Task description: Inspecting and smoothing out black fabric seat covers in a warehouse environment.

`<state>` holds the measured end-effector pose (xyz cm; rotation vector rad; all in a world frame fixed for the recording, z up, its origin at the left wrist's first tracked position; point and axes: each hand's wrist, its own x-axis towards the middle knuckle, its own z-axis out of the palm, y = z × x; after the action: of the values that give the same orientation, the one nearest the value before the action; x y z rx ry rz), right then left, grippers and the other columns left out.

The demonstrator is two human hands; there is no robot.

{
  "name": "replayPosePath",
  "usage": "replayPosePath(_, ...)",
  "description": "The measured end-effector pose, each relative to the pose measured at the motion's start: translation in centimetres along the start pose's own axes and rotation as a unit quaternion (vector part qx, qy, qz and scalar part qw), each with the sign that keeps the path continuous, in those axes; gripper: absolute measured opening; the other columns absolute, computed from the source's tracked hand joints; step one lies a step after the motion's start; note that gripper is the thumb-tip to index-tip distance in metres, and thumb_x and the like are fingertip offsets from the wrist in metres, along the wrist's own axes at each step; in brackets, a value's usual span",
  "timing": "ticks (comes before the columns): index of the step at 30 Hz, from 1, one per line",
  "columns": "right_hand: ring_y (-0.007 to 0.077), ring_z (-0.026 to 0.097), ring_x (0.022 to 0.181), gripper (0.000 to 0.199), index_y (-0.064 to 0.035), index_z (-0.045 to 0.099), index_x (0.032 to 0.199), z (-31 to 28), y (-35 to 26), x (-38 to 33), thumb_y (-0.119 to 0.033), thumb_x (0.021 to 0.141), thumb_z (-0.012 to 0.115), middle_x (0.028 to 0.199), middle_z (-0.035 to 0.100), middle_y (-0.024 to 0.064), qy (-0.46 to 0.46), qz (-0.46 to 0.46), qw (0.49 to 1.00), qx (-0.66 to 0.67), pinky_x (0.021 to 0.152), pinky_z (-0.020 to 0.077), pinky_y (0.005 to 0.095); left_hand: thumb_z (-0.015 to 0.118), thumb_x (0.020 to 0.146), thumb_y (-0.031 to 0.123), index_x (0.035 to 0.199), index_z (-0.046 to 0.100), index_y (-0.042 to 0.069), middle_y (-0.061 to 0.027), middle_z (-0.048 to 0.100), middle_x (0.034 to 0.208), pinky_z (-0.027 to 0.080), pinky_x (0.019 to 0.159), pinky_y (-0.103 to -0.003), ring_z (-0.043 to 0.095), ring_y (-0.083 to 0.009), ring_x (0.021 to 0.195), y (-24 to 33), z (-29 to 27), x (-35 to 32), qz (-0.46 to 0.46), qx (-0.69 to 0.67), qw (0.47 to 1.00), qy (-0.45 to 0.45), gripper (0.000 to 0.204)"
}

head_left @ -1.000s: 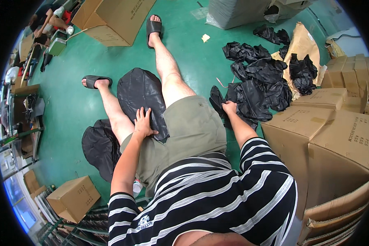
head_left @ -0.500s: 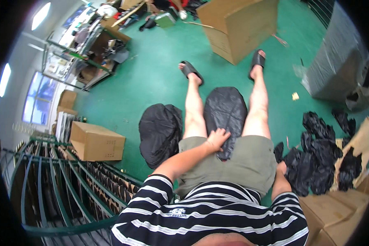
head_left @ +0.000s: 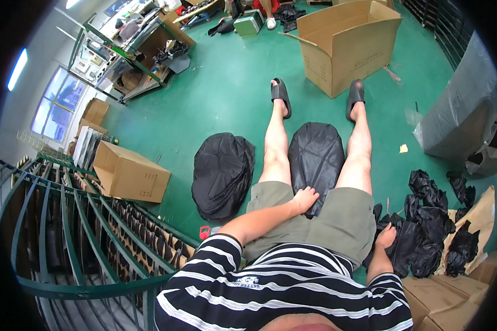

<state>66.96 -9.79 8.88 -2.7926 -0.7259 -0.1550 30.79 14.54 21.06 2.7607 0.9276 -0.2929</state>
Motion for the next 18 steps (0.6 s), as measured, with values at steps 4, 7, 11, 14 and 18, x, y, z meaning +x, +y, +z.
replayPosePath(4,0.0411,0.062,0.083,0.044,-0.0001,0.061,0.089,-0.9,0.9,0.5,-0.036,0.102,0.041,0.090,0.064,0.0222,-0.018,0.075,0.997,0.008,0.073,0.0489,0.0505,0.056,0.086,0.016,0.111,0.059,0.012,-0.0083,0.057,0.108,0.053,0.079,-0.042,0.056,-0.0257,0.107,0.4,0.6,-0.7,-0.005,-0.004,1.000,-0.008,0.025)
replayPosePath(7,0.0404,0.062,0.085,0.043,-0.0025,0.065,0.092,-1.9,2.1,-0.1,-0.036,0.102,0.040,0.092,0.064,0.0210,0.002,0.077,0.997,-0.006,0.073,0.0494,0.0501,0.055,0.087,0.016,0.112,0.057,0.012,-0.0095,0.056,0.110,0.052,0.080,-0.044,0.054,-0.0269,0.108,0.6,1.2,-1.2,-0.006,-0.013,1.000,-0.003,0.026)
replayPosePath(11,0.0405,0.063,0.083,0.044,-0.0041,0.067,0.096,-3.2,1.5,-0.2,-0.037,0.102,0.038,0.090,0.067,0.0211,0.047,0.078,0.996,0.006,0.072,0.0496,0.0504,0.054,0.088,0.018,0.118,0.055,0.013,-0.0110,0.054,0.114,0.051,0.081,-0.046,0.051,-0.0296,0.114,0.1,1.6,-1.0,-0.021,0.000,1.000,-0.003,0.031)
replayPosePath(14,0.0446,0.061,0.088,0.048,0.0007,0.064,0.098,-4.4,-0.3,-0.7,-0.039,0.103,0.037,0.094,0.066,0.0241,0.090,0.134,0.980,0.115,0.075,0.0467,0.0541,0.054,0.089,0.019,0.119,0.055,0.013,-0.0104,0.054,0.118,0.050,0.085,-0.047,0.050,-0.0293,0.115,0.6,2.1,-0.6,-0.042,0.000,0.999,-0.020,0.031)
replayPosePath(18,0.0487,0.060,0.083,0.045,0.0041,0.061,0.090,-7.1,-1.9,2.0,-0.035,0.102,0.043,0.088,0.064,0.0293,0.207,0.147,0.941,0.223,0.071,0.0466,0.0544,0.058,0.089,0.022,0.114,0.064,0.014,-0.0102,0.060,0.117,0.052,0.082,-0.049,0.055,-0.0290,0.113,2.4,1.6,3.3,-0.060,0.048,0.996,-0.037,0.026)
